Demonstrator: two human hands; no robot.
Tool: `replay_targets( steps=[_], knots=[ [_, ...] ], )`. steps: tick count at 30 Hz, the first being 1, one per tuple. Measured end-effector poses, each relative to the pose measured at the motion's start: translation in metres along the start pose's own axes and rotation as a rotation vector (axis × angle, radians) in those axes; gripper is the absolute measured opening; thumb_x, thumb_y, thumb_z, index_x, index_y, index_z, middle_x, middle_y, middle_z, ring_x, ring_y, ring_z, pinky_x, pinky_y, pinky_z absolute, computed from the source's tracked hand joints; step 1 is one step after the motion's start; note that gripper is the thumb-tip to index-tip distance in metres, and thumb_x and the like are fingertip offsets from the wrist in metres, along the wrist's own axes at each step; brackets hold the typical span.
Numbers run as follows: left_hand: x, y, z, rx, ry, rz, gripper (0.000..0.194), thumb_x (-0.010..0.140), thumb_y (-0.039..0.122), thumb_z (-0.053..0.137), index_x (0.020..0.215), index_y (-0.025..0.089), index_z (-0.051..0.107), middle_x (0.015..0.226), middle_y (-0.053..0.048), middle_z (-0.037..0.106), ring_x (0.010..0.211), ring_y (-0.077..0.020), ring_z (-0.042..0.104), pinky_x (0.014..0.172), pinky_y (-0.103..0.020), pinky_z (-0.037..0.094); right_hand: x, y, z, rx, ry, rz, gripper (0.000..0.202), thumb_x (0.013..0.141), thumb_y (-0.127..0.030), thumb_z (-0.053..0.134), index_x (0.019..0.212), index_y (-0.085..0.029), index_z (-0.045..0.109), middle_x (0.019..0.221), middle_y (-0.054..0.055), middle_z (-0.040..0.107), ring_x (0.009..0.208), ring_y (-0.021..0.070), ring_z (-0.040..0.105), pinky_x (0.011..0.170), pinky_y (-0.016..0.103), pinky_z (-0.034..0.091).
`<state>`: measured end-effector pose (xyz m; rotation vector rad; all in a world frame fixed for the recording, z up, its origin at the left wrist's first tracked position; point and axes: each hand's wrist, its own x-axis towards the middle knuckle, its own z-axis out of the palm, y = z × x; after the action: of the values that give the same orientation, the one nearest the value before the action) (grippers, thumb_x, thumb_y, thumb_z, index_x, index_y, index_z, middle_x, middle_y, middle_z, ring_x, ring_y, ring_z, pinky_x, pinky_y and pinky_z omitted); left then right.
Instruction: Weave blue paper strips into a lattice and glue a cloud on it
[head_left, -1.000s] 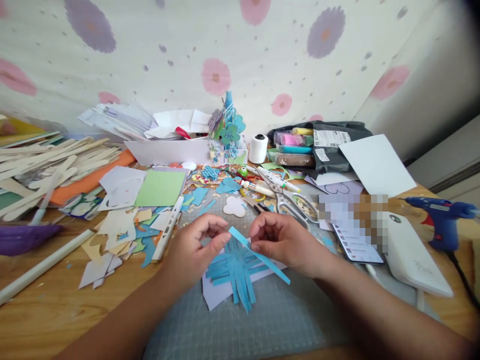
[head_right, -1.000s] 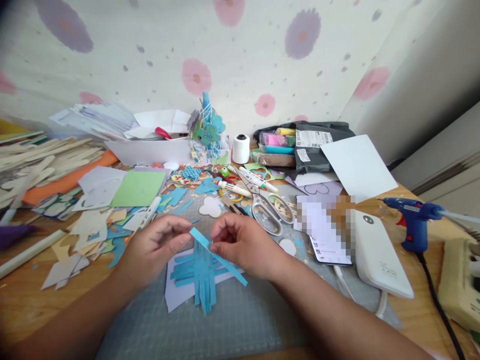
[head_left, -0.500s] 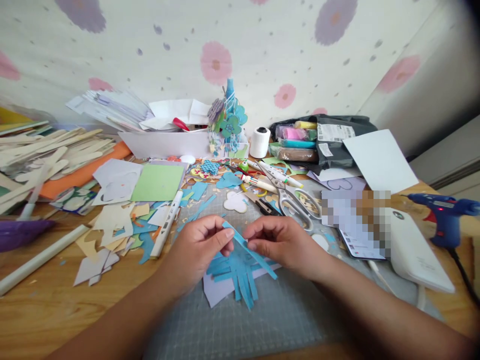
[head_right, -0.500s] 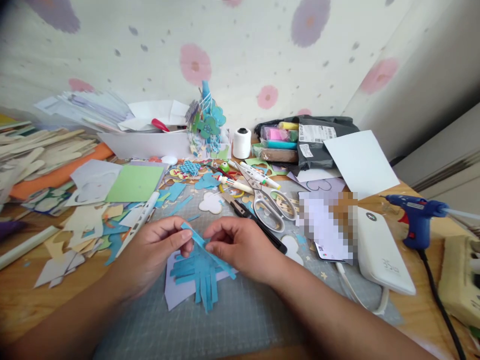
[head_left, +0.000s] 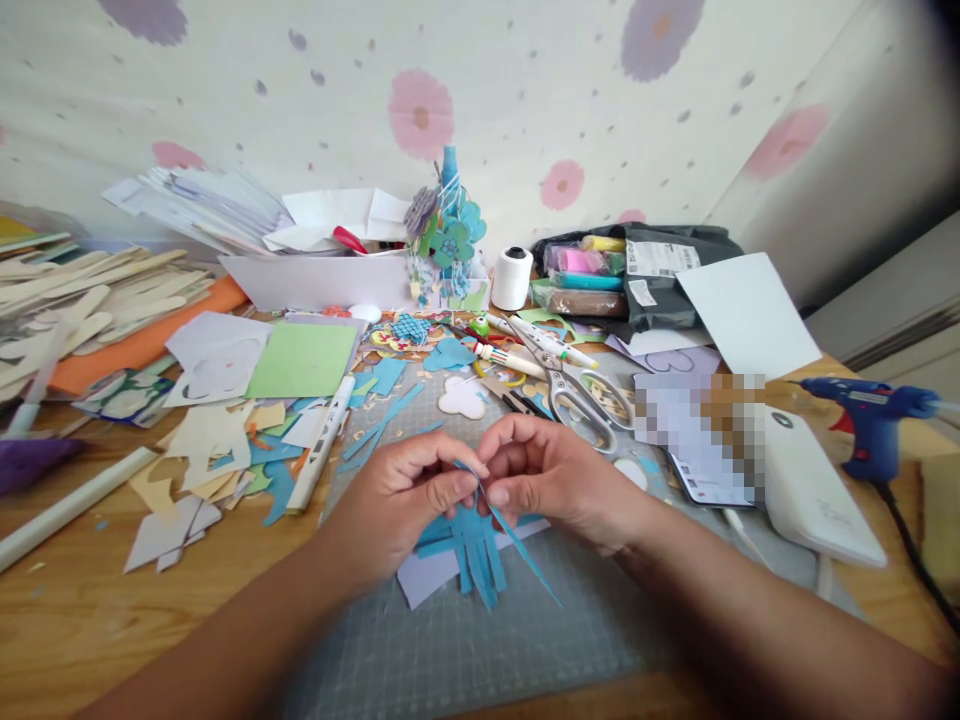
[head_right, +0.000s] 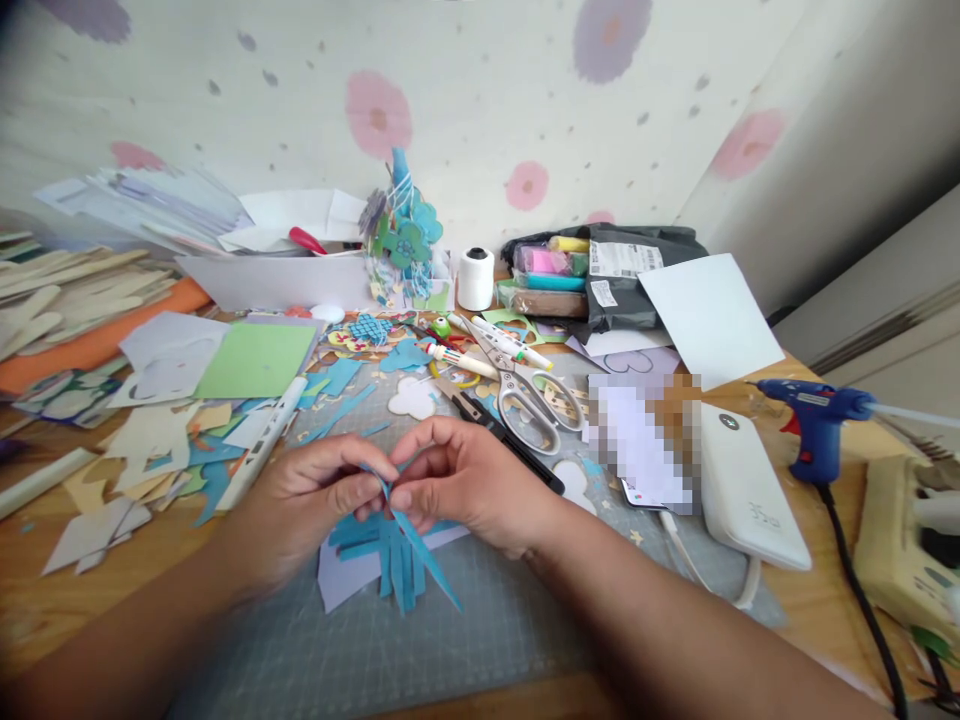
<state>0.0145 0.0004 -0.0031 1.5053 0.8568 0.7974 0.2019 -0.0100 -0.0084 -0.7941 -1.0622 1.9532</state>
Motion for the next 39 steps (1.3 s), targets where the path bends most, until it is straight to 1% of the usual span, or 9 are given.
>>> replay_targets(
  steps=[3, 6, 9, 11, 14, 22, 26, 32, 39],
  knots=[
    [-0.001, 0.003, 0.000, 0.145, 0.073, 0.036, 0.009, 0.082, 0.027, 0.062, 0.087, 0.020, 0.065, 0.064, 0.005, 0.057, 0.057, -0.0101, 0.053, 0.052, -0.020, 0.042, 0.000, -0.003, -0.003, -0.040, 0.030, -0.039, 0.033, 0.068, -0.017, 0.079, 0.094, -0.019, 0.061, 0.065, -0.005, 0.065, 0.058, 0.0075, 0.057, 0.053, 0.017, 0.044],
    [-0.003, 0.003, -0.008, 0.530, 0.089, 0.190, 0.011, 0.088, 0.023, 0.054, 0.091, 0.019, 0.064, 0.083, -0.001, 0.065, 0.076, -0.0159, 0.060, 0.069, -0.030, 0.048, -0.001, -0.009, -0.011, -0.191, 0.086, -0.103, 0.040, 0.070, -0.011, 0.073, 0.107, -0.020, 0.062, 0.069, -0.005, 0.060, 0.060, 0.0073, 0.054, 0.055, 0.019, 0.043],
    [-0.007, 0.001, -0.019, 0.944, -0.101, 0.388, 0.016, 0.091, 0.020, 0.051, 0.094, 0.019, 0.066, 0.103, -0.007, 0.066, 0.094, -0.0232, 0.060, 0.083, -0.041, 0.047, -0.002, -0.013, -0.020, -0.392, 0.151, -0.095, 0.044, 0.072, -0.010, 0.068, 0.114, -0.021, 0.062, 0.071, -0.006, 0.054, 0.058, 0.0073, 0.049, 0.053, 0.021, 0.039],
    [-0.009, 0.000, -0.023, 1.080, -0.222, 0.450, 0.016, 0.092, 0.021, 0.051, 0.096, 0.020, 0.066, 0.110, -0.007, 0.066, 0.100, -0.0256, 0.059, 0.086, -0.043, 0.046, -0.003, -0.014, -0.024, -0.508, 0.166, -0.064, 0.042, 0.074, -0.012, 0.065, 0.115, -0.020, 0.062, 0.070, -0.006, 0.050, 0.055, 0.0075, 0.046, 0.050, 0.022, 0.035],
    [-0.013, 0.000, -0.024, 1.130, -0.288, 0.475, 0.015, 0.092, 0.022, 0.052, 0.098, 0.021, 0.066, 0.112, -0.006, 0.066, 0.102, -0.0254, 0.058, 0.089, -0.043, 0.047, -0.004, -0.015, -0.028, -0.637, 0.161, -0.041, 0.036, 0.075, -0.014, 0.063, 0.111, -0.018, 0.063, 0.067, -0.006, 0.049, 0.056, 0.0088, 0.045, 0.051, 0.023, 0.034],
    [-0.021, 0.000, -0.015, 1.205, -0.295, 0.463, 0.020, 0.084, 0.026, 0.064, 0.103, 0.026, 0.068, 0.123, -0.005, 0.066, 0.109, -0.0312, 0.060, 0.092, -0.052, 0.049, -0.005, -0.018, -0.038, -0.980, 0.268, -0.020, 0.028, 0.077, -0.018, 0.063, 0.105, -0.020, 0.064, 0.068, -0.004, 0.057, 0.061, 0.0125, 0.054, 0.056, 0.024, 0.041],
    [-0.022, 0.003, -0.014, 1.254, -0.322, 0.439, 0.026, 0.081, 0.032, 0.069, 0.107, 0.030, 0.068, 0.127, -0.009, 0.064, 0.111, -0.0333, 0.061, 0.094, -0.055, 0.048, -0.004, -0.018, -0.037, -1.131, 0.277, -0.019, 0.029, 0.079, -0.017, 0.062, 0.108, -0.020, 0.065, 0.070, -0.002, 0.061, 0.063, 0.0133, 0.056, 0.058, 0.024, 0.042],
    [-0.022, -0.011, -0.013, 1.222, -0.256, 0.437, 0.030, 0.080, 0.041, 0.070, 0.109, 0.032, 0.066, 0.132, -0.008, 0.061, 0.122, -0.0342, 0.053, 0.101, -0.060, 0.039, -0.002, -0.020, -0.033, -1.268, 0.297, 0.001, 0.028, 0.078, -0.015, 0.064, 0.106, -0.019, 0.066, 0.068, -0.002, 0.063, 0.062, 0.0141, 0.059, 0.059, 0.025, 0.042],
    [-0.020, -0.022, -0.012, 1.199, -0.240, 0.417, 0.026, 0.082, 0.036, 0.068, 0.107, 0.033, 0.065, 0.126, -0.003, 0.064, 0.117, -0.0310, 0.054, 0.104, -0.058, 0.035, -0.002, -0.023, -0.026, -1.502, 0.360, 0.050, 0.027, 0.078, -0.014, 0.066, 0.104, -0.016, 0.067, 0.073, 0.002, 0.068, 0.065, 0.0169, 0.060, 0.060, 0.026, 0.041]
  ],
)
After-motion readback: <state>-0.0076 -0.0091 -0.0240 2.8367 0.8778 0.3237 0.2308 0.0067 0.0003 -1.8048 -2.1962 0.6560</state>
